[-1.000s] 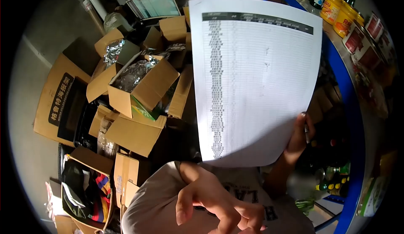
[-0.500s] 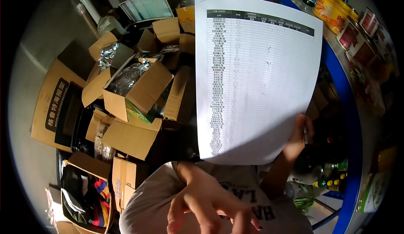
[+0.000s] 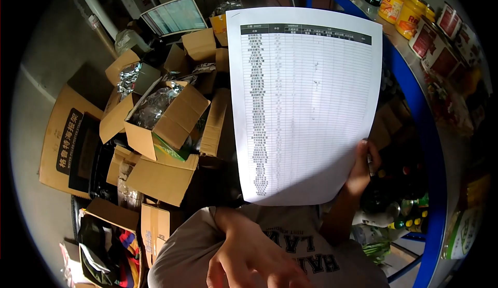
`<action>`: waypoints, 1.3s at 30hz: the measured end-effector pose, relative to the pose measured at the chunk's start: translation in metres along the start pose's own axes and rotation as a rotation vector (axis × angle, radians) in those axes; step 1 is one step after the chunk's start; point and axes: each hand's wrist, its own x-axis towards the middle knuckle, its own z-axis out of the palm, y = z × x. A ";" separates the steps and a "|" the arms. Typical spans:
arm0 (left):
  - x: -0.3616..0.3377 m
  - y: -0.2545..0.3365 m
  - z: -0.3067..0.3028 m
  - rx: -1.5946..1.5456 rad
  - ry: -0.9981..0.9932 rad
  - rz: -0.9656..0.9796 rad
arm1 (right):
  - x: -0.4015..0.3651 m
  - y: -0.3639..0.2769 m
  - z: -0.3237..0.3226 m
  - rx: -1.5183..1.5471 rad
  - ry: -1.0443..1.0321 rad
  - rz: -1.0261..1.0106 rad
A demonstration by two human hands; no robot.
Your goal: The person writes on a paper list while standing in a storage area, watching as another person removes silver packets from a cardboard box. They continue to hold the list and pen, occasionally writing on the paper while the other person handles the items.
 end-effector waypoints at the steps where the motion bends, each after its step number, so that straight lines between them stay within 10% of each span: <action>1: -0.002 0.000 0.000 -0.006 -0.004 0.000 | 0.000 0.000 0.000 -0.007 -0.014 -0.007; 10: -0.053 -0.002 0.004 0.182 0.457 -0.264 | 0.000 -0.002 0.001 -0.031 -0.104 0.016; 13: -0.069 -0.006 -0.006 0.453 0.359 -0.593 | -0.001 -0.002 0.003 0.060 -0.128 0.014; 16: -0.081 -0.020 -0.002 0.435 0.325 -1.350 | -0.002 -0.004 0.006 0.102 -0.084 0.026; 19: -0.092 -0.029 -0.002 0.457 0.369 -1.274 | -0.003 0.005 0.005 0.133 -0.045 0.048; 22: -0.072 -0.030 -0.007 0.316 0.563 -1.620 | -0.004 0.005 0.004 0.189 -0.024 0.076; 39: -0.073 -0.032 0.004 0.666 0.886 -1.401 | -0.003 -0.007 -0.009 0.160 -0.043 0.024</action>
